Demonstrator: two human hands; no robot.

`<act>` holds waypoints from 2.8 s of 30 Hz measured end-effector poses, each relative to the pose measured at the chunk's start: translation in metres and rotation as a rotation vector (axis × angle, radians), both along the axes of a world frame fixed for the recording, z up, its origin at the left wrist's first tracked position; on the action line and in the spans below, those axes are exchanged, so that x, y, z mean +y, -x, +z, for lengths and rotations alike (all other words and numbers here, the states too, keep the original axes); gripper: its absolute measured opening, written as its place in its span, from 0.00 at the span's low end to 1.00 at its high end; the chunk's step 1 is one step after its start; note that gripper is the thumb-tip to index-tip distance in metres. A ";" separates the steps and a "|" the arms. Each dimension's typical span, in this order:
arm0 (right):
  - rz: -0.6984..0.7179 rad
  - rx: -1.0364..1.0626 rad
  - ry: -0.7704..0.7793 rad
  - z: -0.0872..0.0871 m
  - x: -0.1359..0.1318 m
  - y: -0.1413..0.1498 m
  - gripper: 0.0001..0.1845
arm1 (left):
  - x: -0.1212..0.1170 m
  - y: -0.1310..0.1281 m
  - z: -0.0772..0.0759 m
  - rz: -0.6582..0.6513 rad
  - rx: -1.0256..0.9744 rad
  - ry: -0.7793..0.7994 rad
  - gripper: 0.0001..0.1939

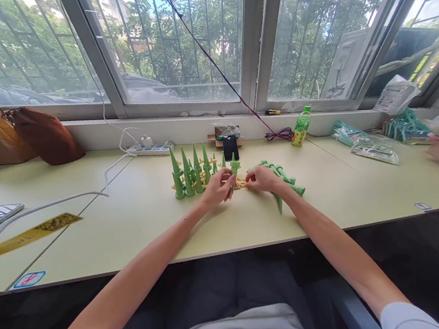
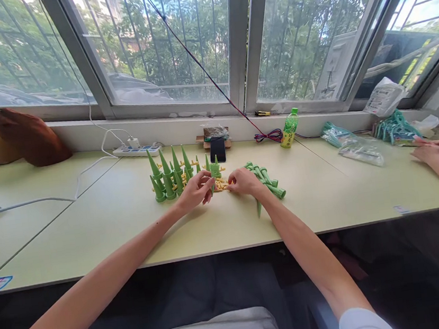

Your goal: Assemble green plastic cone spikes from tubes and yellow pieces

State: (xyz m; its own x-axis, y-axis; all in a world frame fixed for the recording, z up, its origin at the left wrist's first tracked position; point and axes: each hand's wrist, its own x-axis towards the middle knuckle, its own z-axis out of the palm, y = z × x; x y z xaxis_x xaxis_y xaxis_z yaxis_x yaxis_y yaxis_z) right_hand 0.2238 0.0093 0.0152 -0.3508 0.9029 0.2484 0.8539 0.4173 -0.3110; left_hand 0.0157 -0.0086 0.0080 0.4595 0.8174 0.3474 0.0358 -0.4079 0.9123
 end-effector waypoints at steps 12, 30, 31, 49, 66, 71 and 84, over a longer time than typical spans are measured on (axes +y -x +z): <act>0.020 0.079 -0.014 -0.004 0.002 0.000 0.05 | -0.003 -0.001 0.003 0.020 -0.037 0.033 0.20; 0.065 0.198 -0.059 -0.008 0.005 0.000 0.08 | -0.004 0.003 0.006 0.012 -0.008 0.025 0.31; 0.062 0.207 -0.051 -0.008 0.005 0.000 0.08 | -0.005 0.003 0.006 0.012 -0.003 0.022 0.32; 0.123 0.416 -0.134 -0.007 0.002 0.008 0.07 | -0.004 0.001 0.004 0.131 0.074 -0.030 0.25; 0.178 0.895 -0.310 -0.013 -0.006 0.035 0.14 | -0.003 0.001 0.002 0.176 0.073 -0.024 0.25; 0.192 0.898 -0.331 -0.011 -0.010 0.038 0.12 | -0.002 0.002 0.001 0.172 0.087 -0.013 0.25; 0.225 0.891 -0.328 -0.013 -0.009 0.038 0.11 | 0.000 0.002 -0.002 0.159 0.119 -0.004 0.25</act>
State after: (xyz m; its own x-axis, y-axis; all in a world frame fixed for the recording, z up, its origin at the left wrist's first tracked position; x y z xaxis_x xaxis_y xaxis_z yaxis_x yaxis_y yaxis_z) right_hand 0.1857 0.0002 0.0021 -0.0683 0.6766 0.7332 0.2520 0.7227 -0.6436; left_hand 0.0135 -0.0089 0.0060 0.3622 0.8819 0.3017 0.2075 -0.3918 0.8963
